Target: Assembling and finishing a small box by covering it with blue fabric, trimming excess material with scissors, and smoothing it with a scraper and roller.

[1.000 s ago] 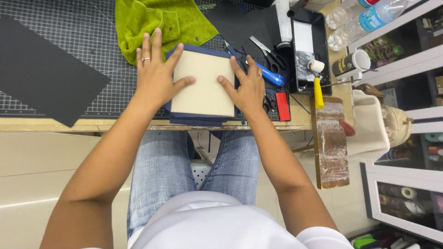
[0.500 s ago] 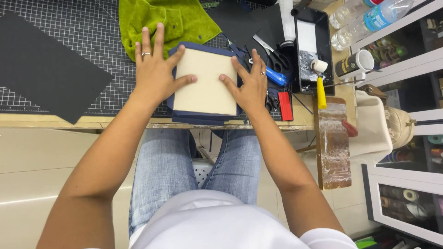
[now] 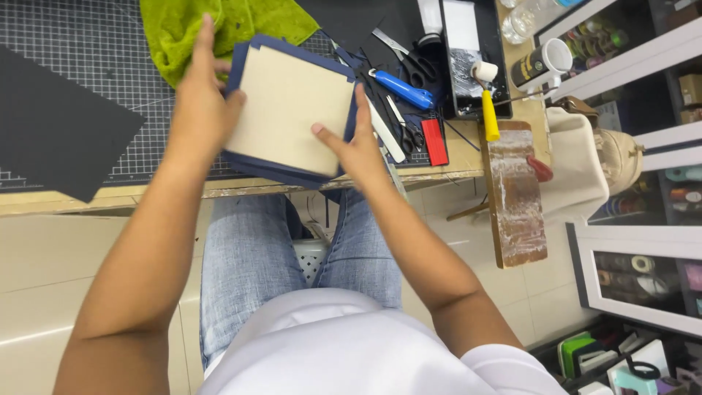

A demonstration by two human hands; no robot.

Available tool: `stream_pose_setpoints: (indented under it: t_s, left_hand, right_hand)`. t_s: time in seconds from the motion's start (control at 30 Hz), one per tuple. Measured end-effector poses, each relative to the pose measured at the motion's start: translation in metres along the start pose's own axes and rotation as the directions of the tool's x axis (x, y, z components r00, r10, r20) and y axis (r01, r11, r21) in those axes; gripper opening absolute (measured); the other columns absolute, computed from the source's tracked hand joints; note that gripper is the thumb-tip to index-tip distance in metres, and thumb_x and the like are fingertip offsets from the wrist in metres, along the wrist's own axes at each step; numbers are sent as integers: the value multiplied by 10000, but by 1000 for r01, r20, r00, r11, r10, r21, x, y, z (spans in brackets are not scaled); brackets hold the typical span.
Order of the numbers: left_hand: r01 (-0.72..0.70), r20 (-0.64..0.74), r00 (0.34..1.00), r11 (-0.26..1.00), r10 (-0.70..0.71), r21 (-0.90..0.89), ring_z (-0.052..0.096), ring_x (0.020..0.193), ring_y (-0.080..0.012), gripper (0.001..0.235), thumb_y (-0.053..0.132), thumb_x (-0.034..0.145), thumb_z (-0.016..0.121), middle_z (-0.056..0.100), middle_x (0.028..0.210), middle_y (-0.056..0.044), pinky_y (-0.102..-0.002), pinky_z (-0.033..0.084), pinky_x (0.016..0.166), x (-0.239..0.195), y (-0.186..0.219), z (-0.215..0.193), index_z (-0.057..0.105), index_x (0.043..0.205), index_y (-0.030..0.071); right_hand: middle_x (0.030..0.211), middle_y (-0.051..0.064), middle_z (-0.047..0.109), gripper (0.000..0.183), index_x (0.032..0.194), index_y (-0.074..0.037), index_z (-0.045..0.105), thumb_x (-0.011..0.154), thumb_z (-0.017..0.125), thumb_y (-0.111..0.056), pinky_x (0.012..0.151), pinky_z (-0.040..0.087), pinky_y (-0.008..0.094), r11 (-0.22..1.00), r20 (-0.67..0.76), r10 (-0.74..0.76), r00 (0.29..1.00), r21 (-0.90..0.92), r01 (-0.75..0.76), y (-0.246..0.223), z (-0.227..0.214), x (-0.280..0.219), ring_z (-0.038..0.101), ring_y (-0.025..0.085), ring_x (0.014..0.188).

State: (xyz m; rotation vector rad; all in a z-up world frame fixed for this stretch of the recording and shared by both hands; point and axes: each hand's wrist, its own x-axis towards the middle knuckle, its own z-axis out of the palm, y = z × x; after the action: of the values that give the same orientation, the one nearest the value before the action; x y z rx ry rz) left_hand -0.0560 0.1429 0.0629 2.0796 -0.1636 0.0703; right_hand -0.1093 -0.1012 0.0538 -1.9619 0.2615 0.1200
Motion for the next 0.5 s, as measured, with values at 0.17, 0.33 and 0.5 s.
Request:
stream_pose_setpoints:
  t_s: [0.17, 0.33, 0.5]
  left_hand:
    - [-323, 11, 945, 929, 327, 178, 601, 906, -364, 504, -183, 774, 590, 532, 1267, -241, -534, 472, 758, 54, 5, -5, 549, 1249, -17]
    - [-483, 146, 873, 866, 465, 131, 582, 912, -407, 704, -246, 763, 545, 493, 1241, -243, -492, 447, 803, 84, -13, 30, 584, 1425, -11]
    - [-549, 90, 834, 802, 544, 236, 598, 1078, -513, 774, -248, 750, 570, 501, 1324, -227, -569, 488, 779, 78, -14, 56, 629, 1467, 38]
  right_hand:
    - [1608, 297, 284, 1208, 1619, -274, -98, 798, 787, -233, 993, 602, 470, 923, 101, -73, 992, 383, 30, -14, 28, -78, 604, 381, 1235]
    - [1056, 106, 731, 893, 1615, -178, 156, 929, 727, -208, 889, 610, 326, 903, -199, -152, 968, 370, 218, 40, -10, -65, 716, 188, 961]
    - [1093, 46, 680, 316, 1244, -136, 602, 990, 671, -312, 753, 553, 307, 955, -616, -264, 742, -278, 108, 168, -114, 27, 648, 169, 948]
